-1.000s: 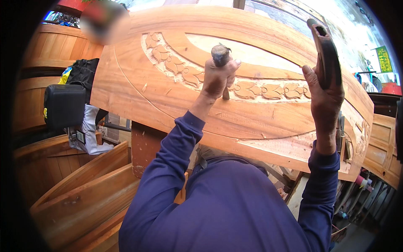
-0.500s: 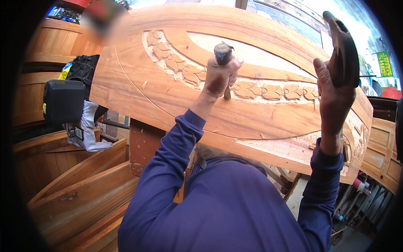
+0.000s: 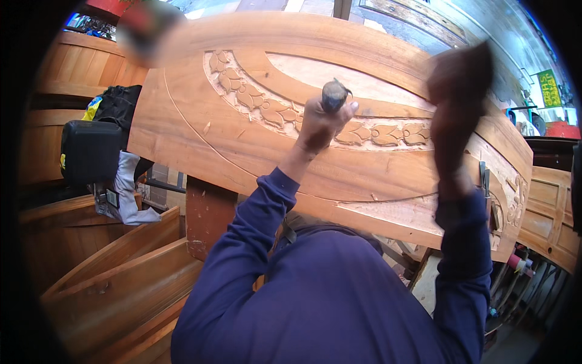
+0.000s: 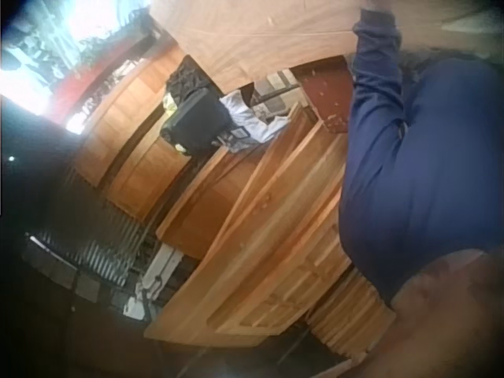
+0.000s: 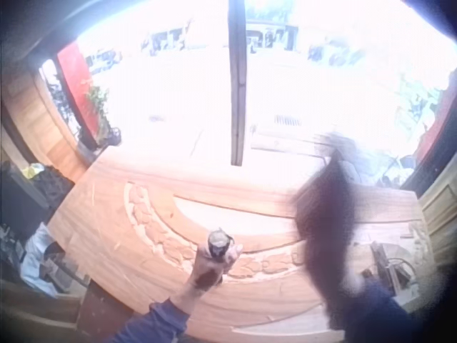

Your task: The person uses a wooden mallet to strike a chisel while carving decorative patterns into a large wooden door.

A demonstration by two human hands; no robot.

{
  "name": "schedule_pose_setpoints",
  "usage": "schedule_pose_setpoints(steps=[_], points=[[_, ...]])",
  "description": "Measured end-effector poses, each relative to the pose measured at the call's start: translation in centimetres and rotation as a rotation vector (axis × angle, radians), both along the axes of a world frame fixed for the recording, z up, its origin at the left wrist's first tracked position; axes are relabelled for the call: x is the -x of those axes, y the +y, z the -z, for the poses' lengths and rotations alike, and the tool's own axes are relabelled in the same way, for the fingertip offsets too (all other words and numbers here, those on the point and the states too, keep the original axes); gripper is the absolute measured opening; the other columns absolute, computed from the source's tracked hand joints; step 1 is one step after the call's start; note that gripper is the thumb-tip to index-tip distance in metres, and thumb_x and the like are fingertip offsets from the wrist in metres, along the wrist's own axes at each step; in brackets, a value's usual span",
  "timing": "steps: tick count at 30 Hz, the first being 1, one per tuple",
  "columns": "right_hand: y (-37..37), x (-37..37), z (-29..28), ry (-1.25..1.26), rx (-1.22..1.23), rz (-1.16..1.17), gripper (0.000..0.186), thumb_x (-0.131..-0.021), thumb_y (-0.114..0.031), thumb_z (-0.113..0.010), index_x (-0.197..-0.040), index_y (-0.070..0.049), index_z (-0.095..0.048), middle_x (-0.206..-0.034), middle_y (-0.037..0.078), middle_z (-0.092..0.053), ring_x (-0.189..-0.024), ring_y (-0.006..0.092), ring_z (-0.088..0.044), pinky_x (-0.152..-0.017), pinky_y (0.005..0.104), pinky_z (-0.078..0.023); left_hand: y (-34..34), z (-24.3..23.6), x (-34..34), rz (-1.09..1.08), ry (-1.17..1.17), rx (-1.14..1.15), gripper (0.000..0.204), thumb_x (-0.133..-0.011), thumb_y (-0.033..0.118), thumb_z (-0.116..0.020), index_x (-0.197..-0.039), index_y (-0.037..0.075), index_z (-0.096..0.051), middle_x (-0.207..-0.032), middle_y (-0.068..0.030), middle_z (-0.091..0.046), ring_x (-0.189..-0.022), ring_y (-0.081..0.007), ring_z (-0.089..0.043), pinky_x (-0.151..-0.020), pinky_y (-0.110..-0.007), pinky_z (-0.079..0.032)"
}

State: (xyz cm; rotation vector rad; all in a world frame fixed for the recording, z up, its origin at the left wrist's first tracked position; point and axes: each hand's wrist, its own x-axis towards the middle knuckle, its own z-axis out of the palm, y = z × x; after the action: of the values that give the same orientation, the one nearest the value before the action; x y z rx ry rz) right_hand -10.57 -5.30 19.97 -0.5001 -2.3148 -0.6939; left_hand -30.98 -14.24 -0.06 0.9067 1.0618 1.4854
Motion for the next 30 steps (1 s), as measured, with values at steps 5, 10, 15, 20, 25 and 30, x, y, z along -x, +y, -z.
schedule_pose_setpoints(steps=[5, 10, 15, 20, 25, 30], points=[[-5.1, 2.4, 3.3, 0.167, 0.891, 0.025, 0.054, -0.089, 0.003, -0.063, -0.139, -0.017, -0.059, -0.085, 0.012, -0.066, -0.068, 0.0235, -0.065, -0.061, 0.0355, -0.053, -0.3, -0.7, -0.9, 0.013, 0.071, -0.053, 0.02, -0.094, 0.006, -0.072, -0.08, 0.007, -0.059, -0.063, 0.0057, -0.051, -0.053, -0.0016, -0.043, -0.045, -0.02, -0.033], [-4.8, 1.4, 5.1, 0.086, 0.687, -0.027, 0.059, -0.09, 0.004, -0.066, -0.142, -0.018, -0.055, -0.084, 0.008, -0.064, -0.064, 0.0219, -0.06, -0.061, 0.0332, -0.053, -0.1, -0.3, -0.8, 0.068, 0.034, -0.034, 0.016, -0.093, 0.011, -0.075, -0.085, 0.005, -0.063, -0.067, 0.0061, -0.053, -0.059, -0.0024, -0.047, -0.051, -0.022, -0.038], [-4.8, 1.7, 8.6, 0.238, 0.89, -0.13, 0.069, -0.088, 0.005, -0.066, -0.148, -0.026, -0.055, -0.094, 0.011, -0.073, -0.071, 0.0268, -0.07, -0.062, 0.037, -0.057, -0.2, -0.2, -0.3, 0.1, -0.067, -0.005, 0.009, -0.092, 0.009, -0.074, -0.089, 0.002, -0.068, -0.075, 0.0061, -0.059, -0.069, -0.0036, -0.054, -0.059, -0.024, -0.046], [-5.5, 1.6, 10.3, 0.18, 1.04, -0.058, 0.066, -0.088, 0.007, -0.066, -0.147, -0.021, -0.056, -0.119, 0.016, -0.073, -0.104, 0.0255, -0.074, -0.082, 0.0357, -0.062, -0.2, 0.2, -0.1, 0.082, -0.044, -0.059, 0.01, -0.091, 0.006, -0.071, -0.099, -0.001, -0.072, -0.084, 0.0042, -0.065, -0.079, -0.0038, -0.057, -0.07, -0.023, -0.05], [-8.9, -1.7, 14.9, 0.555, 1.229, 0.073, 0.061, -0.094, 0.005, -0.064, -0.152, -0.009, -0.048, -0.14, 0.017, -0.063, -0.123, 0.0242, -0.065, -0.101, 0.0369, -0.054, 0.1, -0.1, -1.0, 0.05, 0.024, -0.102, 0.014, -0.09, 0.01, -0.077, -0.095, -0.002, -0.072, -0.083, 0.0016, -0.069, -0.077, -0.0045, -0.06, -0.067, -0.024, -0.051], [-15.4, -7.5, 20.3, 0.534, 1.365, 0.41, 0.063, -0.091, 0.0, -0.071, -0.15, -0.01, -0.052, -0.136, 0.018, -0.065, -0.118, 0.0239, -0.068, -0.095, 0.0342, -0.054, 0.0, 0.0, -0.2, 0.055, 0.028, -0.094, 0.009, -0.089, 0.006, -0.077, -0.088, 0.0, -0.071, -0.084, 0.0009, -0.07, -0.079, -0.0046, -0.062, -0.069, -0.021, -0.051]])
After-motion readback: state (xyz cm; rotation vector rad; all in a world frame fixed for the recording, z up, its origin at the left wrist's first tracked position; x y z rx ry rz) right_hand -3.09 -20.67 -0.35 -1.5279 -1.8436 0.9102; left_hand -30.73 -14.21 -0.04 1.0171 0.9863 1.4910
